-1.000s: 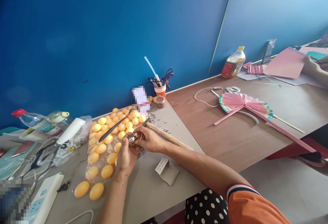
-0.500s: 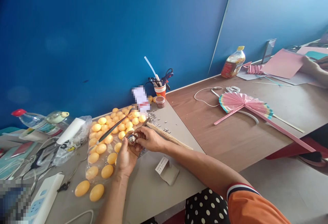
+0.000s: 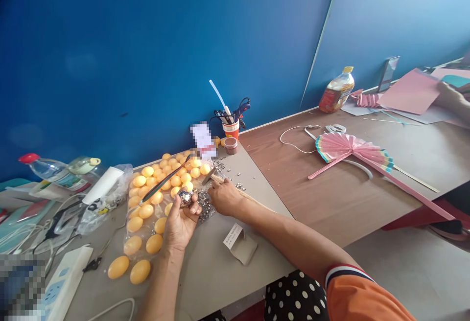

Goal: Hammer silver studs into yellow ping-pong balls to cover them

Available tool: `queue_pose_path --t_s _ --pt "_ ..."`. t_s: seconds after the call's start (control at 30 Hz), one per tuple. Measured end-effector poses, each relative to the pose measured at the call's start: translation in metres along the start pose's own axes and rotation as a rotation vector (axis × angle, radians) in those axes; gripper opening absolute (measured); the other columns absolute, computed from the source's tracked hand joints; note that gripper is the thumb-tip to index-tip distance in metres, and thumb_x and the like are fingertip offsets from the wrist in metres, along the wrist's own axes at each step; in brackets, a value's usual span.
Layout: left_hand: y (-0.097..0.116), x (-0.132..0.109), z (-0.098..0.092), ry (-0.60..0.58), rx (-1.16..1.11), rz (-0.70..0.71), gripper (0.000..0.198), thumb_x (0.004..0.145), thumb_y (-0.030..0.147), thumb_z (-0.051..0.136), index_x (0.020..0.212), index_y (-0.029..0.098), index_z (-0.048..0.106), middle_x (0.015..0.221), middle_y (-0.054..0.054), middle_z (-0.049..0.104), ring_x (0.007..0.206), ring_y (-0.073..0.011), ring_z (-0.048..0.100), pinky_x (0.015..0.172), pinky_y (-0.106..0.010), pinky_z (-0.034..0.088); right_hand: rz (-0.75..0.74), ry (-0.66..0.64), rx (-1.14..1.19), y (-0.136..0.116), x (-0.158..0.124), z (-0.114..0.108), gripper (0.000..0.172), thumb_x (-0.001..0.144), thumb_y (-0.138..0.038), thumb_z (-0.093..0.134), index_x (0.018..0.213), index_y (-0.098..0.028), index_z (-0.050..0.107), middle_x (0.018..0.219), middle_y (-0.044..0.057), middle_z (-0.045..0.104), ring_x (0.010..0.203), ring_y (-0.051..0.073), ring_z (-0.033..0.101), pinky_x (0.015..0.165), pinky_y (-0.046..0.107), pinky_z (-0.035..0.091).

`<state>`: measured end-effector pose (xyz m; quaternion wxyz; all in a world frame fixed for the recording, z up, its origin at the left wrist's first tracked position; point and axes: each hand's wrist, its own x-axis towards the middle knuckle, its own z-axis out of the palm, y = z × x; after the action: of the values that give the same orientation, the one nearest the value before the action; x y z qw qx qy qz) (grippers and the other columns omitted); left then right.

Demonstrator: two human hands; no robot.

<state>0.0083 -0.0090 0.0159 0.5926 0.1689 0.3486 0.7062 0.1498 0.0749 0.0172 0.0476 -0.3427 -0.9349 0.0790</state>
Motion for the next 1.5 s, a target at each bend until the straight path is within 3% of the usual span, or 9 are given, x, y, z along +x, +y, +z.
queue_pose_path --t_s 0.2,0.37,0.53,0.7,0.8,0.9,1.27,1.37,1.5 --pt "0.002 0.0 0.002 -0.007 -0.013 -0.038 0.033 0.083 0.051 0.07 0.094 0.021 0.067 0.073 -0.004 0.064 0.05 -0.0099 0.048 0.052 -0.025 0.046 -0.031 -0.027 -0.043 0.002 0.003 0.006 0.017 0.087 -0.012 0.053 0.095 -0.013 0.068 0.099 0.013 0.068 0.078 0.02 0.061 0.084 0.036 0.042" --pt "0.004 0.001 0.002 0.009 -0.018 -0.042 0.029 0.087 0.05 0.064 0.088 0.02 0.066 0.071 -0.004 0.063 0.049 -0.0095 0.049 0.05 -0.024 0.045 -0.008 0.059 0.046 0.003 0.005 0.006 0.017 0.088 -0.012 0.051 0.09 -0.013 0.068 0.098 0.012 0.067 0.085 0.02 0.061 0.081 0.033 0.042" --pt "0.003 0.001 0.001 0.006 -0.025 -0.049 0.03 0.086 0.05 0.066 0.088 0.02 0.066 0.071 -0.004 0.064 0.05 -0.0103 0.049 0.05 -0.025 0.046 0.084 0.199 0.211 0.002 0.005 0.007 0.013 0.087 -0.011 0.053 0.088 -0.014 0.066 0.099 0.009 0.067 0.08 0.016 0.061 0.08 0.029 0.041" --pt "0.003 0.0 0.003 0.02 -0.026 -0.029 0.033 0.083 0.049 0.069 0.072 0.02 0.058 0.067 -0.003 0.064 0.049 -0.0108 0.05 0.05 -0.025 0.045 0.161 0.267 0.444 0.002 0.006 0.012 0.011 0.083 -0.009 0.055 0.084 -0.016 0.064 0.08 0.004 0.067 0.07 0.014 0.058 0.067 0.024 0.04" --pt "0.004 -0.001 0.004 0.024 -0.02 -0.037 0.032 0.083 0.05 0.068 0.076 0.02 0.061 0.066 -0.003 0.062 0.048 -0.0108 0.049 0.049 -0.025 0.043 0.17 0.318 0.586 0.003 0.007 0.012 0.011 0.082 -0.008 0.056 0.083 -0.016 0.063 0.078 0.003 0.067 0.07 0.014 0.058 0.066 0.023 0.041" --pt "0.005 -0.001 0.004 0.023 -0.005 -0.041 0.033 0.083 0.051 0.068 0.085 0.019 0.065 0.067 -0.003 0.061 0.047 -0.0108 0.048 0.048 -0.026 0.043 0.16 0.297 0.684 0.003 0.009 0.009 0.013 0.081 -0.006 0.057 0.082 -0.016 0.066 0.082 0.003 0.069 0.073 0.013 0.061 0.07 0.023 0.043" --pt "0.004 -0.001 0.004 0.033 0.0 -0.039 0.035 0.086 0.053 0.063 0.088 0.019 0.066 0.067 -0.002 0.059 0.049 -0.011 0.047 0.048 -0.026 0.043 0.074 0.25 0.758 0.004 0.01 0.008 0.019 0.082 -0.007 0.06 0.082 -0.016 0.076 0.086 0.003 0.074 0.082 0.015 0.066 0.078 0.023 0.048" --pt "0.003 0.0 0.002 0.038 -0.004 -0.038 0.034 0.085 0.053 0.065 0.087 0.019 0.067 0.066 -0.002 0.06 0.049 -0.0109 0.047 0.048 -0.026 0.043 0.174 0.22 0.878 0.005 0.011 0.007 0.018 0.082 -0.012 0.06 0.085 -0.017 0.078 0.083 0.002 0.073 0.072 0.013 0.064 0.069 0.022 0.048" --pt "0.003 0.001 0.001 0.038 -0.016 -0.037 0.022 0.085 0.043 0.068 0.085 0.02 0.067 0.07 -0.003 0.063 0.052 -0.0108 0.05 0.052 -0.025 0.046 0.307 0.129 1.071 0.006 0.012 0.008 0.027 0.083 -0.014 0.053 0.093 -0.017 0.078 0.057 -0.004 0.059 0.047 0.009 0.048 0.05 0.021 0.039"
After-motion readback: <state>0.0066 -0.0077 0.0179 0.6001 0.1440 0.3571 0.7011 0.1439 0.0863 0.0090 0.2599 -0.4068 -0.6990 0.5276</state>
